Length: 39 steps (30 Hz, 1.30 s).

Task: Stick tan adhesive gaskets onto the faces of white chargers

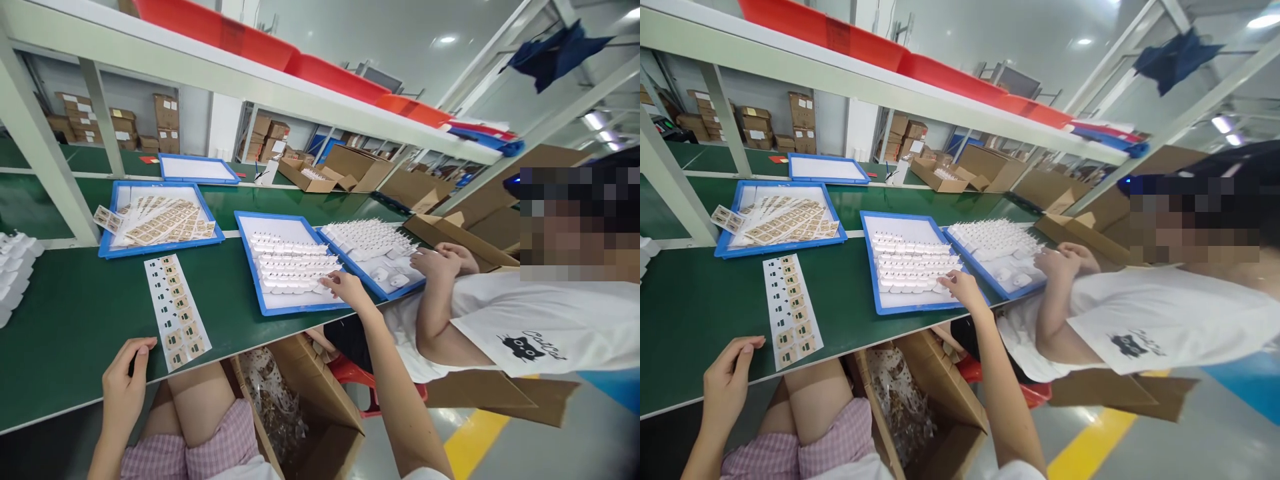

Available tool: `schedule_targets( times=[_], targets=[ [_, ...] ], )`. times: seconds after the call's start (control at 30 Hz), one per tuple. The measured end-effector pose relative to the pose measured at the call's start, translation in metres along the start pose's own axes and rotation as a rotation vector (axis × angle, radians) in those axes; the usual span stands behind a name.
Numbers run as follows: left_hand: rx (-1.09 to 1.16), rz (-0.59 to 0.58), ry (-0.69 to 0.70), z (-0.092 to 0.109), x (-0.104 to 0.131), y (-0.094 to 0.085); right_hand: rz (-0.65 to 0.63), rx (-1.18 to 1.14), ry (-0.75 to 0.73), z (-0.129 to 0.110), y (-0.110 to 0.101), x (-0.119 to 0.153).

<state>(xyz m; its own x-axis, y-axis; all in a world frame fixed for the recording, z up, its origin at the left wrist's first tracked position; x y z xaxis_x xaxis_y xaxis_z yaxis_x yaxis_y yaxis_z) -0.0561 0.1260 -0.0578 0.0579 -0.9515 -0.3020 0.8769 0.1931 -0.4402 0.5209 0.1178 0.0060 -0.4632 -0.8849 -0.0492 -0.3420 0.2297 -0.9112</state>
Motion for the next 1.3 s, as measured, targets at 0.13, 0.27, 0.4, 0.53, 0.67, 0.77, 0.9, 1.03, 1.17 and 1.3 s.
schedule_targets(
  times=[0.13, 0.27, 0.4, 0.53, 0.67, 0.77, 0.9, 1.03, 1.17, 1.3],
  targets=[
    [0.009, -0.01, 0.01, 0.007, 0.001, 0.002, 0.033, -0.077, 0.068, -0.004, 0.007, 0.004],
    [0.028, -0.042, -0.002, 0.018, -0.004, 0.002, 0.098, -0.107, 0.134, -0.012, 0.0, 0.012],
    [-0.165, -0.095, 0.065, 0.04, -0.027, 0.003, 0.291, -0.057, 0.126, -0.039, -0.026, 0.043],
    [-0.342, -0.561, 0.233, 0.054, -0.044, 0.037, 0.384, -0.143, -0.099, -0.121, -0.005, 0.093],
    [-0.412, -0.727, 0.226, 0.037, -0.042, 0.046, -0.199, -0.439, -0.778, -0.255, 0.099, 0.155],
    [-0.439, -0.649, 0.22, 0.027, -0.037, 0.041, -0.34, -0.485, -0.921, -0.302, 0.151, 0.173],
    [-0.469, -0.579, 0.249, 0.025, -0.031, 0.04, -0.354, -0.459, -0.912, -0.309, 0.179, 0.159],
    [-0.477, -0.549, 0.278, 0.026, -0.028, 0.04, -0.365, -0.421, -0.911, -0.301, 0.182, 0.15],
    [-0.494, -0.561, 0.326, 0.03, -0.023, 0.039, -0.363, -0.383, -0.919, -0.294, 0.183, 0.156],
    [-0.501, -0.566, 0.328, 0.032, -0.022, 0.039, -0.324, -0.294, -0.938, -0.294, 0.181, 0.164]
  ],
)
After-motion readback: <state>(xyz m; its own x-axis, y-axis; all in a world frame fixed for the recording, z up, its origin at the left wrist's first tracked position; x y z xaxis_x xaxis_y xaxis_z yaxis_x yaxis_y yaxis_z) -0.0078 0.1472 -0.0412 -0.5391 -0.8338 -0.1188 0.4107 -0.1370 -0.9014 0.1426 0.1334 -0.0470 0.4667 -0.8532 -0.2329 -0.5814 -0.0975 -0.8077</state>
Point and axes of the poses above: each hand's wrist, its own x-axis away from the middle knuckle, its own y-axis out of the palm, z = x × y, the point moved 8 cm from there along -x, towards the middle knuckle, and after that the axes turned 2 degrees about -x, right-handed, at the moved point
